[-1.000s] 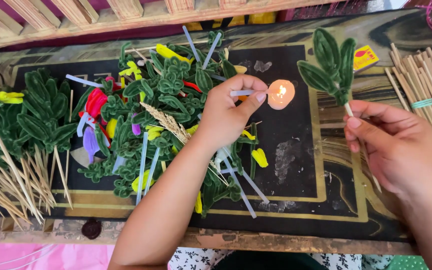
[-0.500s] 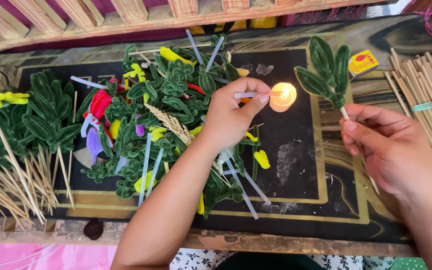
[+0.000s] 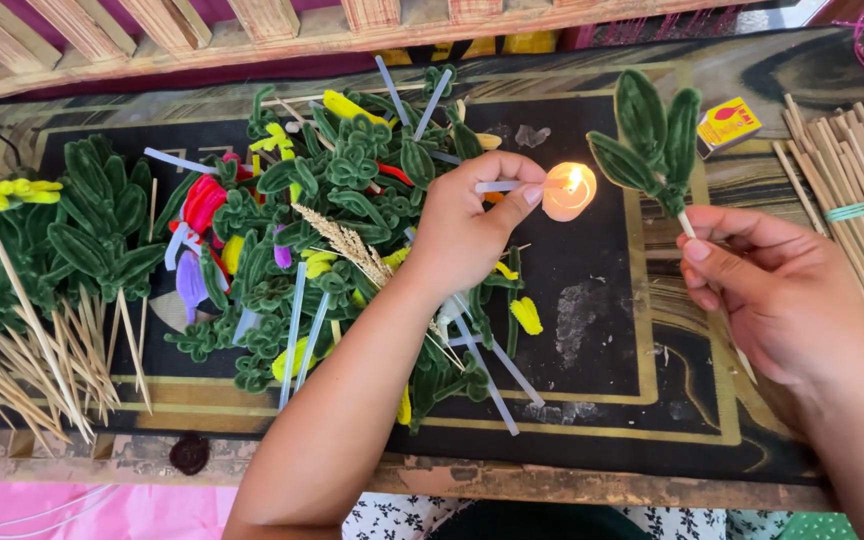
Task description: Assembling artificial leaves onto wooden skewers using a candle flame to melt plastic adhesive sticks for bonding.
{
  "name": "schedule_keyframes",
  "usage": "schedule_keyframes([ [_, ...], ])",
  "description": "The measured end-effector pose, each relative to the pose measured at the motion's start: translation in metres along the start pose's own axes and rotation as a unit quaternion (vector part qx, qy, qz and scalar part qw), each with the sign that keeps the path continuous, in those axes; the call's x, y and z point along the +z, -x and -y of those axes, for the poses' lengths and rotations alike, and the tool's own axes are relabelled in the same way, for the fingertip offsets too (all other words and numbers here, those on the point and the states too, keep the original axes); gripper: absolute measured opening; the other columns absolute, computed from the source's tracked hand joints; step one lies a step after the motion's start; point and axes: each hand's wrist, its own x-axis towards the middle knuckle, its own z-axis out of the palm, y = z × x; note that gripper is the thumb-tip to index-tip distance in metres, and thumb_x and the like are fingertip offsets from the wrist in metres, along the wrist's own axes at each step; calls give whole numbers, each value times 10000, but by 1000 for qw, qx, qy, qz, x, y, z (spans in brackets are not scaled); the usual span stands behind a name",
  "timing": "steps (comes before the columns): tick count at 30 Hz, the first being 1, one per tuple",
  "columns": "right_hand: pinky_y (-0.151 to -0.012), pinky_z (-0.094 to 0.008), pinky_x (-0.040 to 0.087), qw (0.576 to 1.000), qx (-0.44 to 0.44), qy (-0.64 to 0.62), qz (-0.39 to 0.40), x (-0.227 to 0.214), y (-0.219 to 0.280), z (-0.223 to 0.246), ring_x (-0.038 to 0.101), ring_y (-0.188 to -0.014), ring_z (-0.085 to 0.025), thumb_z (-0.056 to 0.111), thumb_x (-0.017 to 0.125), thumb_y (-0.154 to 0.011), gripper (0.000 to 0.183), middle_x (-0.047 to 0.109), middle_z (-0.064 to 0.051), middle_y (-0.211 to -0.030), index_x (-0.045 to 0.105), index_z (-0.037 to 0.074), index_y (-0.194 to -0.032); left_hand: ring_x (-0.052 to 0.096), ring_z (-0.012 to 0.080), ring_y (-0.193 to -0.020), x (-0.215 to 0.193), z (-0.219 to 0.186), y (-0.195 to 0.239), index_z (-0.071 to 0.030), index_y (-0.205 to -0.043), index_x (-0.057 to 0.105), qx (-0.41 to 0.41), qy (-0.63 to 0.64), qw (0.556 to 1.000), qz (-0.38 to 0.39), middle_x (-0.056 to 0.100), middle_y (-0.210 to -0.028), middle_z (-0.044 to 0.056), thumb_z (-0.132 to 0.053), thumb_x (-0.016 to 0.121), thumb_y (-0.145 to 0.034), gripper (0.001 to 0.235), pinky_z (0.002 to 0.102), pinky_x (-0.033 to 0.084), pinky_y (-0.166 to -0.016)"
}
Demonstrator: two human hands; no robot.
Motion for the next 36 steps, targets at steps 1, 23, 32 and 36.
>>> schedule_keyframes([
  [1, -582, -259, 368, 1000, 0, 0, 0, 0, 0, 0, 576, -716, -155, -51, 649, -928, 306, 636, -74, -910, 697, 43, -1216, 707, 122, -972, 0, 0, 0, -148, -1016, 738, 0, 0, 1000, 0, 757, -1039, -32, -146, 701, -959, 69, 301, 559, -912],
  [23, -539, -226, 387, 999, 49, -18, 5, -5, -7, 2, 570, -690, -117, -11, 645, -920, 366, 628, -35, -919, 677, 74, -1275, 689, 90, -901, 1, -28, 16, -155, -958, 682, 27, 24, 999, 0, 720, -943, -45, -184, 806, -871, 154, 277, 589, -880],
  [32, -489, -242, 411, 996, 86, -30, 6, -5, 0, -10, 590, -612, -155, 74, 700, -949, 73, 650, -74, -802, 697, 69, -1021, 660, 163, -699, 37, -63, 54, -139, -889, 645, 227, -63, 971, -35, 704, -826, 5, -94, 727, -918, 98, 311, 524, -701],
  [36, -492, -236, 366, 998, 59, -36, 11, -3, 0, -13, 586, -620, -139, 29, 718, -912, 114, 629, -64, -742, 720, 57, -1022, 724, 202, -735, 47, -54, 54, -118, -923, 636, 268, -84, 958, -56, 735, -882, 2, -28, 691, -917, 106, 357, 584, -759],
])
